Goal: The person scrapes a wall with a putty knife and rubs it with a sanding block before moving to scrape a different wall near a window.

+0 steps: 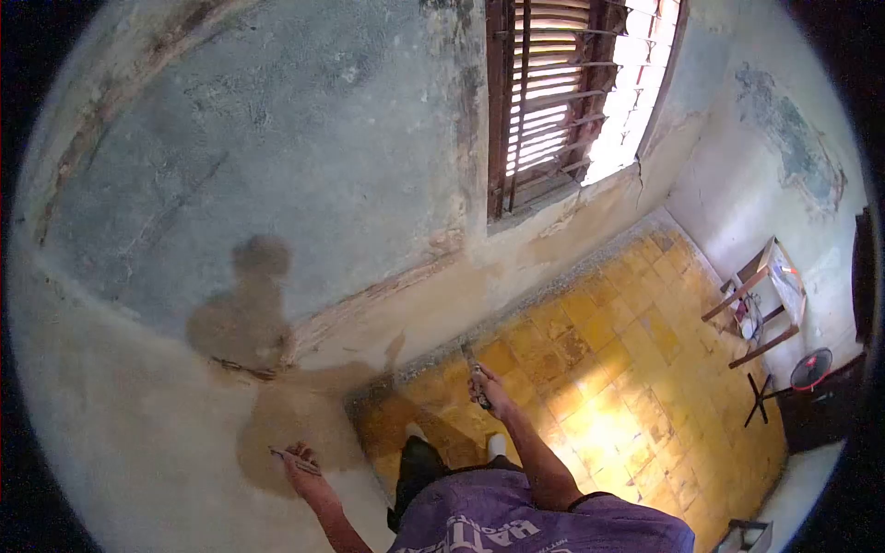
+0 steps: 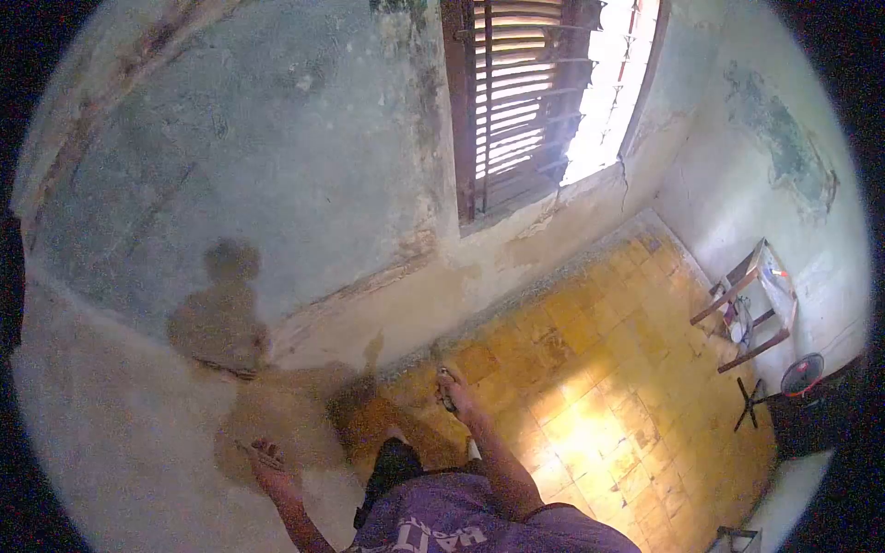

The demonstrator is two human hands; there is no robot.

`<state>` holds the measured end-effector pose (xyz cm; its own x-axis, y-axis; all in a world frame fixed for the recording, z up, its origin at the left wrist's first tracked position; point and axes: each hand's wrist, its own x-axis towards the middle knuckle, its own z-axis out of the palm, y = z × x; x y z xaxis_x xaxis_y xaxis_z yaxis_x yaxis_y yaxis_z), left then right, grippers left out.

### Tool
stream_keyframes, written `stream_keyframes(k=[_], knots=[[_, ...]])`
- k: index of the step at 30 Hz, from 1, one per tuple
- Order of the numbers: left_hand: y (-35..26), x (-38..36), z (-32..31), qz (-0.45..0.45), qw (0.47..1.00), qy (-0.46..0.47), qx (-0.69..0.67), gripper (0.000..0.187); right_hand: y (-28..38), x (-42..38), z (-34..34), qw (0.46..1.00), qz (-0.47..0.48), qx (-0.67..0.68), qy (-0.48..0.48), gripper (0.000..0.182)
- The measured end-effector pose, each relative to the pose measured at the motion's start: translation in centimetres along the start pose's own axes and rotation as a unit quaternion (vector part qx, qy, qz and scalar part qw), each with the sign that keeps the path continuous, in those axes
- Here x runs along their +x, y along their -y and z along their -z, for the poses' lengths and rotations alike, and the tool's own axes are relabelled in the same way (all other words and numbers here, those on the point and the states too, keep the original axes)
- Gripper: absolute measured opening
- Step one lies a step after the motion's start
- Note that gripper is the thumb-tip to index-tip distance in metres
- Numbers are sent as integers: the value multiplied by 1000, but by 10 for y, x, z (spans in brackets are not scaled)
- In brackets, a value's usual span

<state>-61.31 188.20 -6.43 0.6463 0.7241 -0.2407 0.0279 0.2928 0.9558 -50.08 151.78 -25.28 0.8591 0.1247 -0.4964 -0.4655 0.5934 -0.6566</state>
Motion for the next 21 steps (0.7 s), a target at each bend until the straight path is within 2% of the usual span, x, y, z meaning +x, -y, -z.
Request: stream_keyframes(k=[5, 8, 11, 13, 16, 19, 21], knots=[[3, 62, -10, -32, 998, 33, 30, 44, -7, 23, -58, 998, 31, -45, -29, 38], [-2, 109, -29, -43, 996, 67, 37, 45, -17, 39, -85, 998, 10, -47, -32, 31], [-2, 163, -35, -82, 985, 109, 104, 46, -7, 71, -98, 994, -78, -69, -38, 44], [-2, 197, -34, -94, 975, 109, 167, 46, 1, 97, -110, 997, -21, -67, -36, 44], [-16, 227, -65, -225, 938, 240, 106, 40, 43, 110, -155, 995, 99, -1, -2, 43], [-51, 232, -95, -210, 911, 334, 119, 28, 55, 140, -174, 988, 126, 35, -77, 49], [-52, 259, -105, -315, 860, 356, 186, 21, 68, 143, -195, 985, 138, 32, -95, 55]])
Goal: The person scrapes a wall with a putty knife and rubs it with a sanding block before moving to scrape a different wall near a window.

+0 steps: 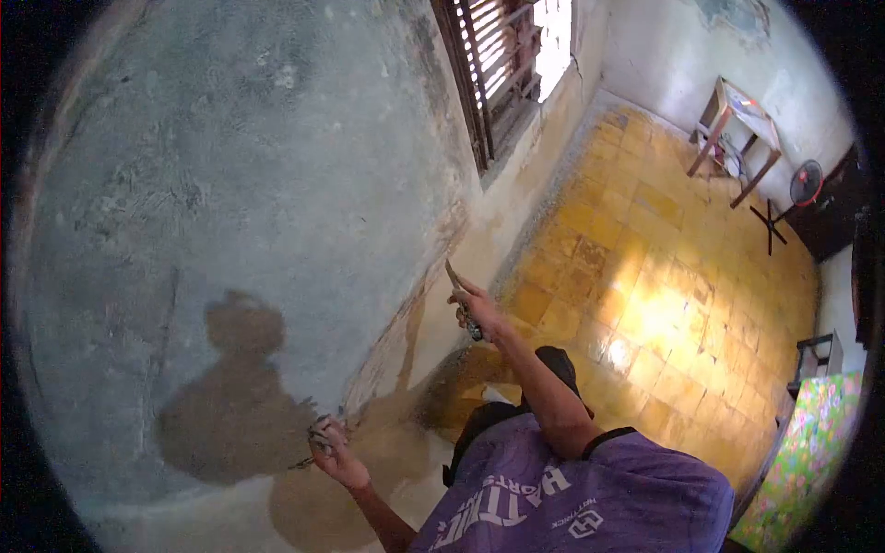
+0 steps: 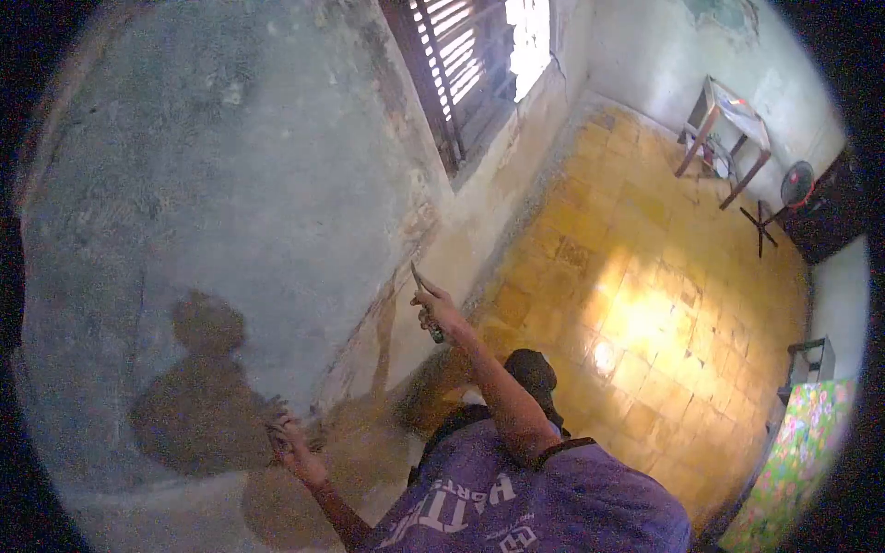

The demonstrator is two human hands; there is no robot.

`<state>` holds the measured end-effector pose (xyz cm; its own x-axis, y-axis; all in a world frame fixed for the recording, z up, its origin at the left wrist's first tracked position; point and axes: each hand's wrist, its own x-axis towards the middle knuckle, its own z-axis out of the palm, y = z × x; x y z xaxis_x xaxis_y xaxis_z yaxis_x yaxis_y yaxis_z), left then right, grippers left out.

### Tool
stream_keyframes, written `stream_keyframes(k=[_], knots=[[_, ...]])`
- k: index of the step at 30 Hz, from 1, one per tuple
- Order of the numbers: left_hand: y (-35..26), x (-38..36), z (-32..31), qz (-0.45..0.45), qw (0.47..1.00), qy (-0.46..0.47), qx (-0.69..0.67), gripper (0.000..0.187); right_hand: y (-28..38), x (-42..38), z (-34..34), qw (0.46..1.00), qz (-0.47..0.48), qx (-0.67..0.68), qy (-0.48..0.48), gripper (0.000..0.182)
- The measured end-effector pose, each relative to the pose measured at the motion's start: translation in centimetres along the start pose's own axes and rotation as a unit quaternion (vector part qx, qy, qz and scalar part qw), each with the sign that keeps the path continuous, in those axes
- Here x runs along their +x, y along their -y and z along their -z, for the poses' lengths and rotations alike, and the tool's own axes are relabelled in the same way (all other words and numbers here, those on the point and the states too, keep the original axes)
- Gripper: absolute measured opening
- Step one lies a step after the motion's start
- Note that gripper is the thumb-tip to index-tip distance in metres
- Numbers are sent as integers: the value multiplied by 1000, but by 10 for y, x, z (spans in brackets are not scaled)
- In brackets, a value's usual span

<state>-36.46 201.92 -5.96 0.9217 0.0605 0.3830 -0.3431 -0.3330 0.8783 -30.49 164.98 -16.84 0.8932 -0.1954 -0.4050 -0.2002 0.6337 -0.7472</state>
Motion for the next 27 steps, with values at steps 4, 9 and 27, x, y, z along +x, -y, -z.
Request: stream_keyframes(k=[4, 9, 27], knots=[[-32, 48, -25, -24, 994, -17, 102, 11, -4, 13, -20, 998, 50, -32, -22, 49], [-65, 78, -51, -99, 976, -49, 189, 19, 7, 42, -42, 995, 68, -25, -75, 37], [-53, 116, -82, 2, 928, -115, 355, 18, 20, 74, -3, 934, 239, -260, -56, 50]])
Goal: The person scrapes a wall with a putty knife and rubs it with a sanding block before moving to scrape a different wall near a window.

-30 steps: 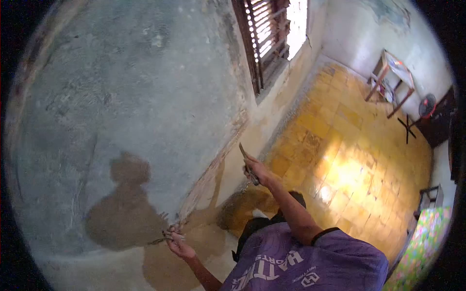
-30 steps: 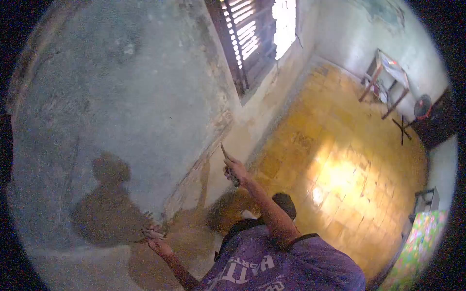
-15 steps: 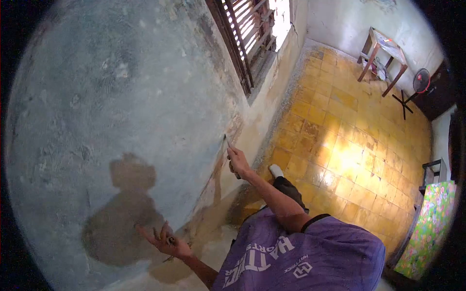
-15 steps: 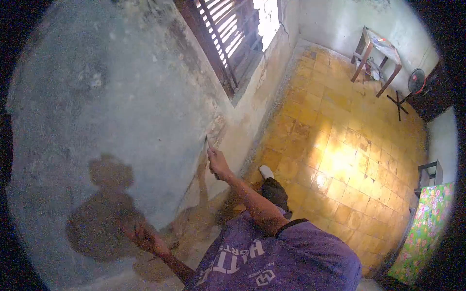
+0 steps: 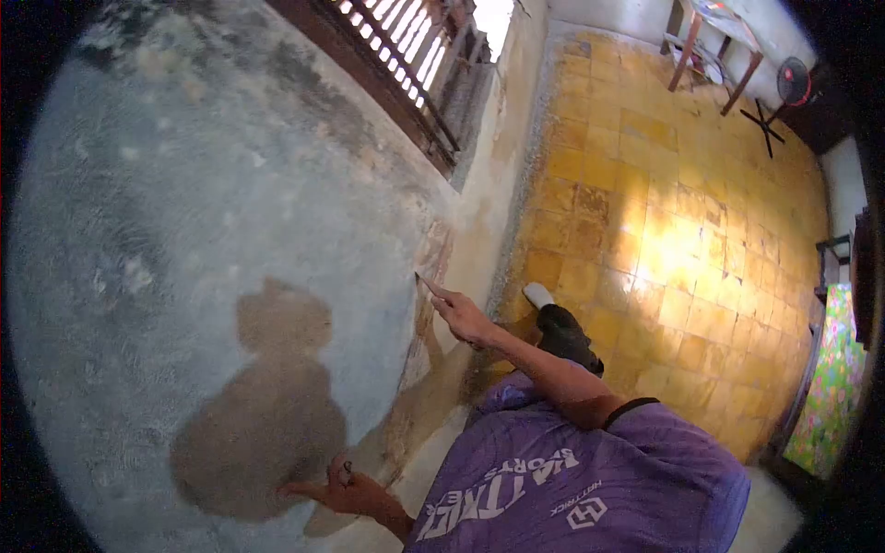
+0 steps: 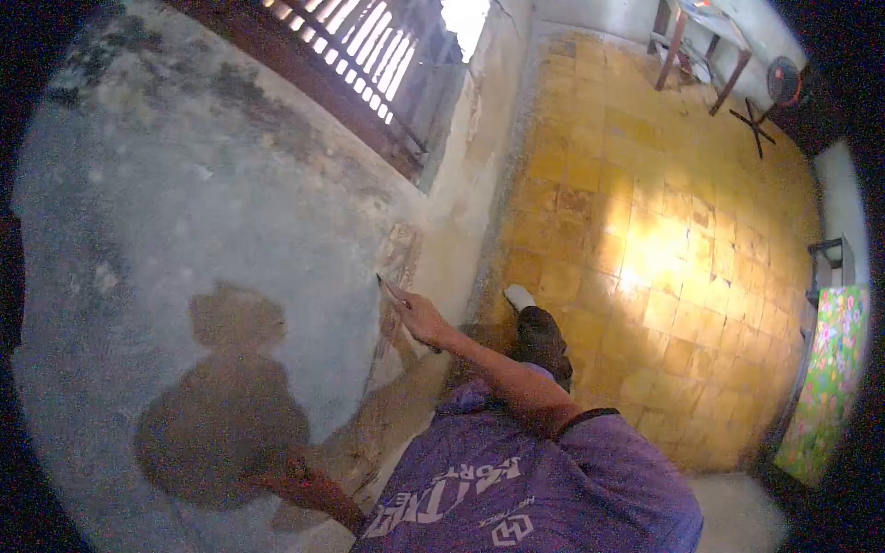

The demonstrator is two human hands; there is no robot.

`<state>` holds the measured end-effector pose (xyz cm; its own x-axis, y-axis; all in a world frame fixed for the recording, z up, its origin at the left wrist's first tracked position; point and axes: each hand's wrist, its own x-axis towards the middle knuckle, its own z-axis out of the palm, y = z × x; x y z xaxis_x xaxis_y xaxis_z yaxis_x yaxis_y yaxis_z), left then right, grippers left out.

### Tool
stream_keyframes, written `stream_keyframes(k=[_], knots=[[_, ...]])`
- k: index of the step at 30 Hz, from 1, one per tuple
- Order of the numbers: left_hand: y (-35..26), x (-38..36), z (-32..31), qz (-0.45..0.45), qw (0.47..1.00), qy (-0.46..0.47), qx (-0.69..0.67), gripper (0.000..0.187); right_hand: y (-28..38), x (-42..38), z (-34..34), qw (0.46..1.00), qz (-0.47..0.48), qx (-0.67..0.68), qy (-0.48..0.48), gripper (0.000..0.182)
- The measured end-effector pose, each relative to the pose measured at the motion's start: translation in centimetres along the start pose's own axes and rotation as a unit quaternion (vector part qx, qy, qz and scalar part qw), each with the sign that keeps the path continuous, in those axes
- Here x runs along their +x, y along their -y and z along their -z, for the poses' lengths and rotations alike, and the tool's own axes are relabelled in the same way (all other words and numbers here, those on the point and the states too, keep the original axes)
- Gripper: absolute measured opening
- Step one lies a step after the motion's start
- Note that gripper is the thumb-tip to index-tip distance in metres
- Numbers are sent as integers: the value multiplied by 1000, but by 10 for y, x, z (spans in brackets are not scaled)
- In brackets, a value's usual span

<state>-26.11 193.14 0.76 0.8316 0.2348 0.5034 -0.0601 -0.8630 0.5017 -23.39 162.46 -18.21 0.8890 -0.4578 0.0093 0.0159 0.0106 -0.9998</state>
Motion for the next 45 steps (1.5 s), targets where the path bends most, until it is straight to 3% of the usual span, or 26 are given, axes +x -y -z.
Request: stream_keyframes(k=[1, 4, 5, 7, 8, 10, 11, 12, 13, 15, 19, 22, 25, 26, 28, 31, 34, 37, 38, 41, 45], knots=[[14, 0, 1, 32, 998, 11, -43, 19, 5, 1, -1, 1000, -24, -2, 2, 49], [-34, -5, 8, 39, 999, 2, 4, 21, -16, 30, -4, 991, -116, -59, -44, 49], [-26, -4, 9, 1, 998, 1, 58, 23, -26, 41, -3, 983, -150, -87, -65, 49], [-6, -3, 6, -72, 985, -6, 160, 26, -3, 51, 13, 982, -176, -10, -68, 49], [-8, -3, 5, -66, 988, -11, 136, 28, 8, 55, 18, 980, -186, 30, -71, 49], [-13, -3, 8, -55, 994, -17, 91, 30, -25, 44, -17, 976, 56, -101, -183, 50], [-3, -1, 5, -55, 996, -15, 66, 32, -37, 41, -29, 940, 179, -168, -236, 50], [16, 0, 5, -53, 998, -13, 43, 34, 40, 19, -7, 995, -52, 5, -88, 52], [28, 1, 6, -51, 998, -8, 22, 35, 33, 26, -2, 992, -91, 26, -82, 52], [13, 0, 10, -78, 990, 3, 114, 36, 8, 53, 14, 981, -169, 63, -68, 53], [5, -2, 14, -83, 975, 30, 204, 37, -11, 63, 19, 991, -115, 33, -58, 55], [-44, -1, 21, 130, 990, 44, 23, 36, 15, 33, -2, 994, -76, -5, -76, 55], [5, -2, 20, -199, 969, 4, 148, 37, -94, 72, 20, 992, -99, 69, -23, 53], [12, -2, 25, -157, 978, 44, 132, 36, -64, 77, 44, 964, -246, 102, -8, 54], [20, 1, 33, -76, 985, 121, 96, 35, -52, 68, 57, 962, -244, 114, -48, 55], [28, -2, 40, -98, 991, 85, -27, 31, -39, 44, 63, 955, -246, 147, -72, 56], [44, -8, 50, -224, 972, 56, -40, 27, -79, 11, 47, 953, -274, 114, -62, 52], [124, -29, 49, -103, 970, 111, -192, 21, -119, -18, 37, 952, -304, 37, -2, 45], [122, -34, 52, -94, 971, 106, -194, 21, -125, -25, 35, 950, -311, 13, 22, 43], [98, -49, 59, -84, 966, 146, -195, 21, -128, -47, 30, 953, -262, -111, 104, 42], [62, -65, 67, -81, 956, 203, -197, 21, -64, -86, 32, 968, -158, -147, 129, 39]])
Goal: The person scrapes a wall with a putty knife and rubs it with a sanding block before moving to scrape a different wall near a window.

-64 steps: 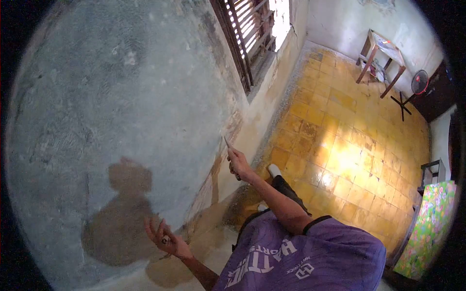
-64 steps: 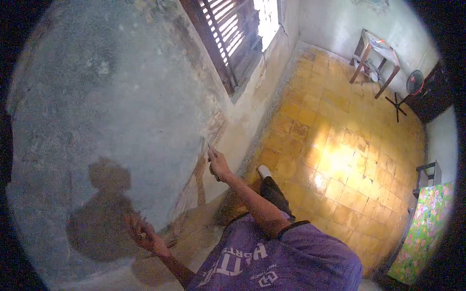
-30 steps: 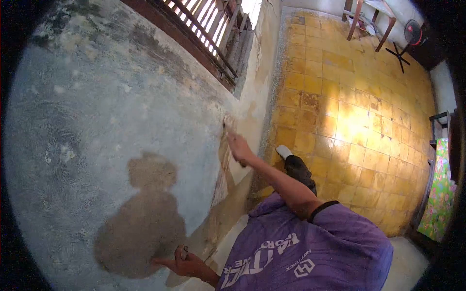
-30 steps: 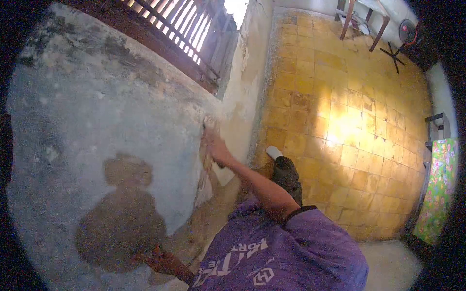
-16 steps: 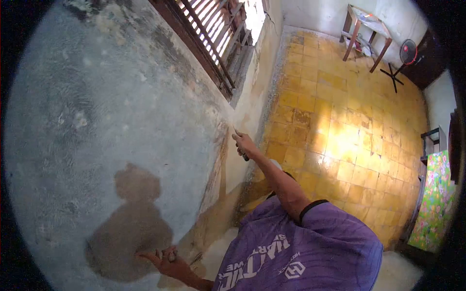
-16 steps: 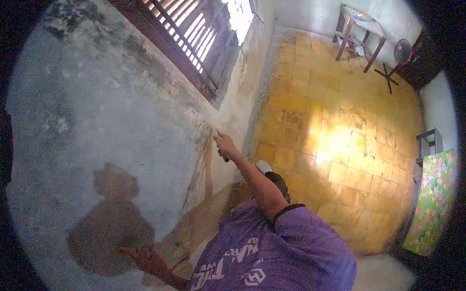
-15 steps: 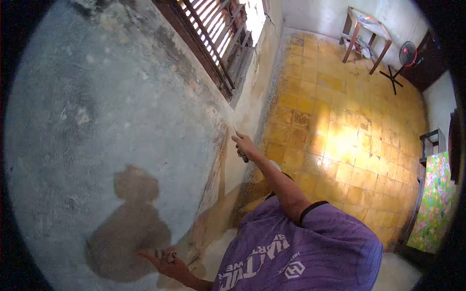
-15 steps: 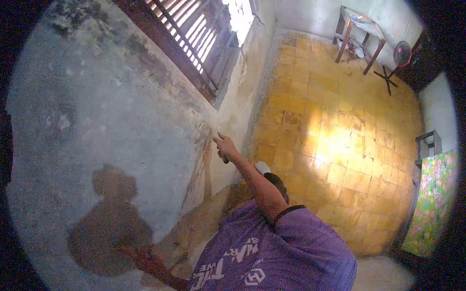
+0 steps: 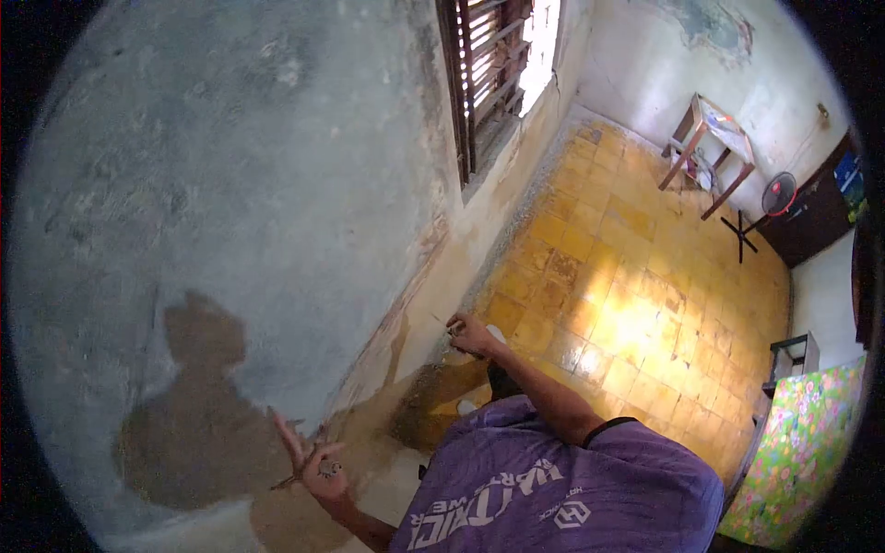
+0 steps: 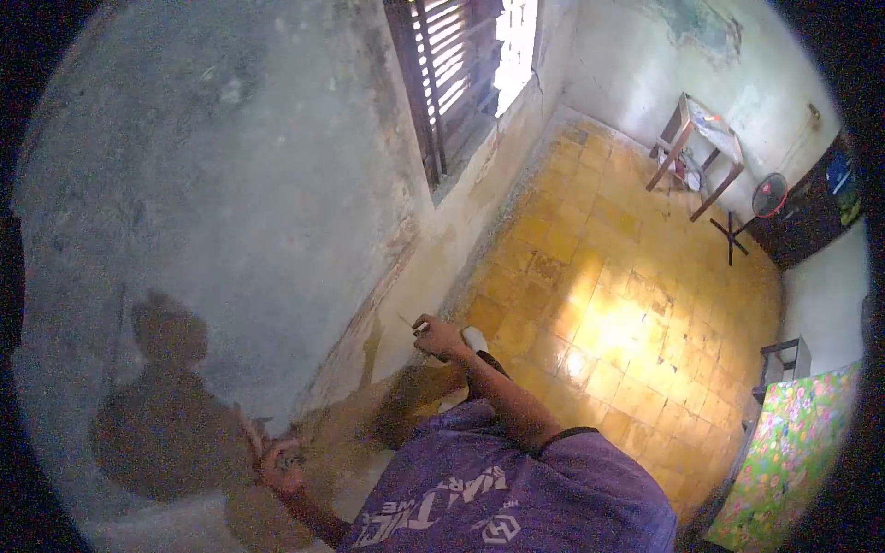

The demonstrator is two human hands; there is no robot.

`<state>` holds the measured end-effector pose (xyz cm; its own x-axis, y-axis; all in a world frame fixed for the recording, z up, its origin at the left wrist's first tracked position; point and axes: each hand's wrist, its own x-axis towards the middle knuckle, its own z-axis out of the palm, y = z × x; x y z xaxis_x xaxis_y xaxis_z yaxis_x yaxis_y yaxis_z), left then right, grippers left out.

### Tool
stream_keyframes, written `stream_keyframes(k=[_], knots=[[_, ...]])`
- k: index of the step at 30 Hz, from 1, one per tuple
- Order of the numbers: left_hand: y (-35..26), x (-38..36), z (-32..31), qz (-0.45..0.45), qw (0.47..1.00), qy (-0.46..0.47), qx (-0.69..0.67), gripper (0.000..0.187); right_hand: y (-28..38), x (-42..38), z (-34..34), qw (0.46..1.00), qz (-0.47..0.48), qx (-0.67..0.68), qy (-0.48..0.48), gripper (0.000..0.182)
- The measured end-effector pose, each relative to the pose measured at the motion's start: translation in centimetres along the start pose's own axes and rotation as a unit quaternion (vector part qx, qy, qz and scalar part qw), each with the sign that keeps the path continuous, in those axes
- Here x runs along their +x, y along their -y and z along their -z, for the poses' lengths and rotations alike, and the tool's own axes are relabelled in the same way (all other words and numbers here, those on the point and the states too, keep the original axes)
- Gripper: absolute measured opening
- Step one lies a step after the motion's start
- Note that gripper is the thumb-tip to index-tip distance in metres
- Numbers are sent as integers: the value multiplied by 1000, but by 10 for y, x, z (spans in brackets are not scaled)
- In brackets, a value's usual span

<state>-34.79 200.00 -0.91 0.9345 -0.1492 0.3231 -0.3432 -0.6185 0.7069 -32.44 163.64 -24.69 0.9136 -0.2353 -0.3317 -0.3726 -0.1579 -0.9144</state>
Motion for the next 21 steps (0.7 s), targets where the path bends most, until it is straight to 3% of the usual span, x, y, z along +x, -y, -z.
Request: stream_keyframes(k=[2, 5, 8, 10, 11, 14, 16, 17, 21], knots=[[0, -7, 0, -4, 999, 40, 3, 22, -1, -15, 1, 997, 65, -39, -4, 38], [1, -17, 3, -3, 996, 90, -21, 25, -34, -24, 0, 982, 52, -182, -23, 31], [-18, -26, 6, 51, 988, 101, -109, 30, -55, -40, 11, 988, -130, -63, 47, 27], [-20, -34, 5, 134, 975, 111, -140, 34, -77, -39, 14, 991, -122, 26, 57, 23], [-19, -40, 4, 127, 978, 98, -137, 35, -79, -37, 18, 988, -118, 73, 64, 22], [-37, -48, 5, 98, 988, 59, -101, 39, -81, -29, 25, 989, -65, 28, 127, 28], [-88, -33, 8, 77, 995, 29, -52, 39, -62, -23, 19, 976, -128, 169, 50, 31], [-82, -35, 1, 81, 995, 17, -56, 40, -47, -21, 14, 958, -160, 239, 8, 32], [-55, -60, -35, 133, 991, 3, -3, 40, -2, -1, 13, 930, -95, 355, -27, 33]])
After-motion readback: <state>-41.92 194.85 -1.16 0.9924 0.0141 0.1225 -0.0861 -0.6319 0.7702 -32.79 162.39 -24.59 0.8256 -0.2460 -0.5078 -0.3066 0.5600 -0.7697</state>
